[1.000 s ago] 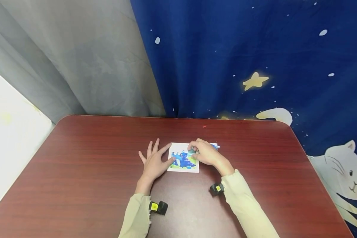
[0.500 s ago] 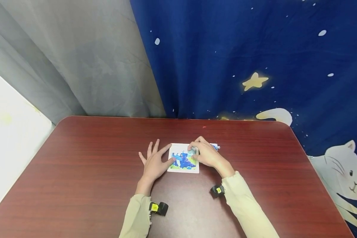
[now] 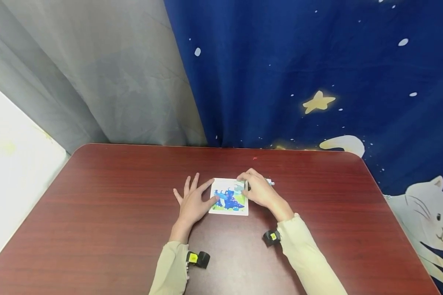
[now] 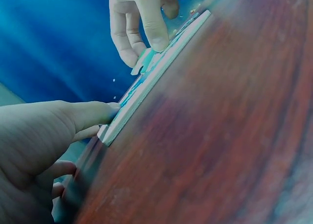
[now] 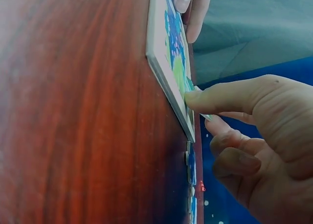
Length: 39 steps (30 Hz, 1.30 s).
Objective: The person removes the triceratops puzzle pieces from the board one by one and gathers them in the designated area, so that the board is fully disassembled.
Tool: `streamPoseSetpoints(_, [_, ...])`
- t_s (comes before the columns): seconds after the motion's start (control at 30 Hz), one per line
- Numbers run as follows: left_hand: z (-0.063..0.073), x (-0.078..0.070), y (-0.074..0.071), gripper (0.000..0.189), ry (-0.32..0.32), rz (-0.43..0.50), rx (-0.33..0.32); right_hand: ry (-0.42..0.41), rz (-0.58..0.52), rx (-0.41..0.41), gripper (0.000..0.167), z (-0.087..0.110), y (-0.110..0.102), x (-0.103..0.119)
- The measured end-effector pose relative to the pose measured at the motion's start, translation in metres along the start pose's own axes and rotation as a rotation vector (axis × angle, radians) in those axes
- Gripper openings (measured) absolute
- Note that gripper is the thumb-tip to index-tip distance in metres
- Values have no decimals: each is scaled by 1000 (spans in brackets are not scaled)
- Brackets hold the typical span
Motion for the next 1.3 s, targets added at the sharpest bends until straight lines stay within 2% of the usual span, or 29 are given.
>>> streamPoseSetpoints(0.4, [-1, 2, 3, 56, -11, -6, 10, -20, 20, -23, 33, -4, -1, -3])
streamPoseSetpoints(0.63, [0, 1, 1, 56, -11, 0, 9, -25, -26, -85, 30, 0, -10, -8])
streamPoseSetpoints(0.87, [2, 1, 2, 56, -5, 11, 16, 0, -76, -101, 32, 10, -28, -29])
streamPoseSetpoints(0.97, [1, 1, 2, 56, -3, 6, 9, 40, -78, -104, 32, 14, -37, -40])
streamPoseSetpoints(1.3, [1, 1, 1, 56, 3, 10, -3, 152, -18, -155, 31, 27, -55, -76])
Point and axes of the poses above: each hand's wrist, its own z-axis away from the middle knuckle, its own y-axis out of the palm, x = y × z, the point moved 2 cm from there along -z, towards the middle knuckle, and after that the axes turned 12 degrees about y, right-handed, at the moved point
